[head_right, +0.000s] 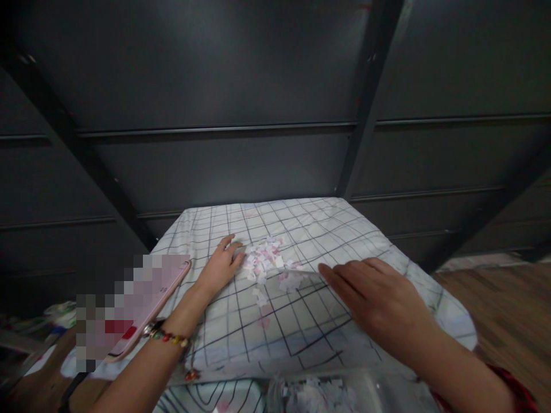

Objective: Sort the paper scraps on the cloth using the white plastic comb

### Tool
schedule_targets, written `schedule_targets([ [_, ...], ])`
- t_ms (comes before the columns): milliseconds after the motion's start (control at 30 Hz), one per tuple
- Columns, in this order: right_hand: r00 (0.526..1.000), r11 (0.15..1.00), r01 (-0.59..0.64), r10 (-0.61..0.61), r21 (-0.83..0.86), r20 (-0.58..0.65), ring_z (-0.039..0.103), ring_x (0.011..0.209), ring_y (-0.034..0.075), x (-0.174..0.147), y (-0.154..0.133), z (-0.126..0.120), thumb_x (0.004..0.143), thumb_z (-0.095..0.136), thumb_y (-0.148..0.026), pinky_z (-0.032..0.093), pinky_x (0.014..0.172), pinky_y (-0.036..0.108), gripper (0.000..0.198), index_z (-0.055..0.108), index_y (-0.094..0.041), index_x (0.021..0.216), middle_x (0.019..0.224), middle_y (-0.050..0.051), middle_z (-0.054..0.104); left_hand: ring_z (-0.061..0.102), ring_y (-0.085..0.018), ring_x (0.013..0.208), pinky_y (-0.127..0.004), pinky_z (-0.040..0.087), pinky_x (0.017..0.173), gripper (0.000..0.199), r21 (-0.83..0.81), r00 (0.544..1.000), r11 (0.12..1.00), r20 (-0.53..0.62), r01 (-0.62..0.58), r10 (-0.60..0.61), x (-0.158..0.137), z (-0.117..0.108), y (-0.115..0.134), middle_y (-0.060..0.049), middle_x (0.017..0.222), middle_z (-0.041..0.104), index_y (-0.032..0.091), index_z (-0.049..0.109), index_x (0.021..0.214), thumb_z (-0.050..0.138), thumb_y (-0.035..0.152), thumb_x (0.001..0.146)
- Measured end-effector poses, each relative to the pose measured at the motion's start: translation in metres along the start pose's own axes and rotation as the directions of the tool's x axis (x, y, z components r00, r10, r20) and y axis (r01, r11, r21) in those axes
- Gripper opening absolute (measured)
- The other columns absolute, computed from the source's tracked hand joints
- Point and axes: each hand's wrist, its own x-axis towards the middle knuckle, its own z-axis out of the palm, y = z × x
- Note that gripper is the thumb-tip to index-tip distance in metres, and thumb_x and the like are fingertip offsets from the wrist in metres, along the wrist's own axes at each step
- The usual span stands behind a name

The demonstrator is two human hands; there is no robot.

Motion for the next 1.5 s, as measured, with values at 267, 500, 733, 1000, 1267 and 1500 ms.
schedule_targets([
  [267, 0.995, 0.992, 0.069, -0.060, 0.103, -0.085, 0.053, 0.064, 0.014, 0.017, -0.007, -0.009, 0.080, 0.034, 0.007, 0.044, 0.061, 0.028, 0.037, 0.063, -0.012, 0.093, 0.068, 0.003, 0.062, 0.040, -0.028, 0.127, -0.040, 0.034, 0.108, 0.026, 0.023, 1.000, 1.000, 0.003, 0.005, -0.005, 0.003, -0.002, -0.001, -0.014, 0.128, 0.049, 0.012, 0.058, 0.107, 0.041, 0.020, 0.088],
  [500, 0.998, 0.997, 0.030, -0.025, 0.073, -0.064, 0.053, 0.060, 0.014, 0.009, -0.009, -0.011, 0.077, 0.035, 0.008, 0.045, 0.058, 0.027, 0.039, 0.066, -0.013, 0.089, 0.066, 0.004, 0.062, 0.041, -0.027, 0.127, -0.041, 0.035, 0.106, 0.025, 0.029, 1.000, 1.000, -0.003, -0.010, 0.010, 0.003, -0.002, -0.003, -0.013, 0.128, 0.049, 0.014, 0.058, 0.106, 0.042, 0.019, 0.088],
  [733, 0.996, 0.991, 0.025, -0.014, 0.129, -0.093, 0.057, 0.070, 0.015, 0.003, -0.012, -0.017, 0.076, 0.037, 0.007, 0.047, 0.065, 0.028, 0.040, 0.064, -0.014, 0.095, 0.072, 0.005, 0.065, 0.044, -0.026, 0.124, -0.039, 0.036, 0.105, 0.026, 0.041, 1.000, 0.999, 0.019, 0.008, -0.009, 0.003, -0.005, -0.001, -0.013, 0.131, 0.046, 0.014, 0.058, 0.107, 0.042, 0.020, 0.088],
  [1000, 0.999, 0.997, -0.035, 0.035, 0.068, -0.001, 0.057, 0.057, 0.015, -0.005, -0.006, -0.020, 0.078, 0.035, 0.005, 0.048, 0.051, 0.028, 0.037, 0.058, -0.014, 0.099, 0.069, 0.004, 0.066, 0.042, -0.027, 0.126, -0.039, 0.033, 0.108, 0.026, 0.030, 0.999, 0.999, 0.021, 0.027, -0.027, 0.003, -0.005, -0.001, -0.014, 0.131, 0.046, 0.013, 0.058, 0.107, 0.041, 0.020, 0.088],
  [1267, 0.987, 0.984, -0.160, 0.157, 0.079, 0.039, 0.061, 0.062, 0.024, -0.014, 0.001, -0.025, 0.074, 0.034, -0.003, 0.053, 0.054, 0.040, 0.047, 0.057, -0.028, 0.107, 0.073, 0.005, 0.066, 0.042, -0.028, 0.126, -0.043, 0.033, 0.108, 0.027, 0.040, 1.000, 0.999, 0.016, 0.013, -0.013, 0.003, -0.005, -0.002, -0.015, 0.131, 0.047, 0.012, 0.059, 0.108, 0.042, 0.019, 0.088],
  [1500, 0.996, 0.996, -0.090, 0.090, -0.012, 0.006, 0.058, 0.056, 0.019, -0.008, -0.001, -0.023, 0.080, 0.033, -0.003, 0.049, 0.051, 0.034, 0.037, 0.060, -0.020, 0.099, 0.068, 0.004, 0.065, 0.041, -0.028, 0.127, -0.043, 0.034, 0.107, 0.026, 0.049, 1.000, 0.999, -0.015, 0.003, -0.002, 0.003, -0.004, -0.004, -0.015, 0.128, 0.049, 0.012, 0.060, 0.106, 0.043, 0.019, 0.087],
])
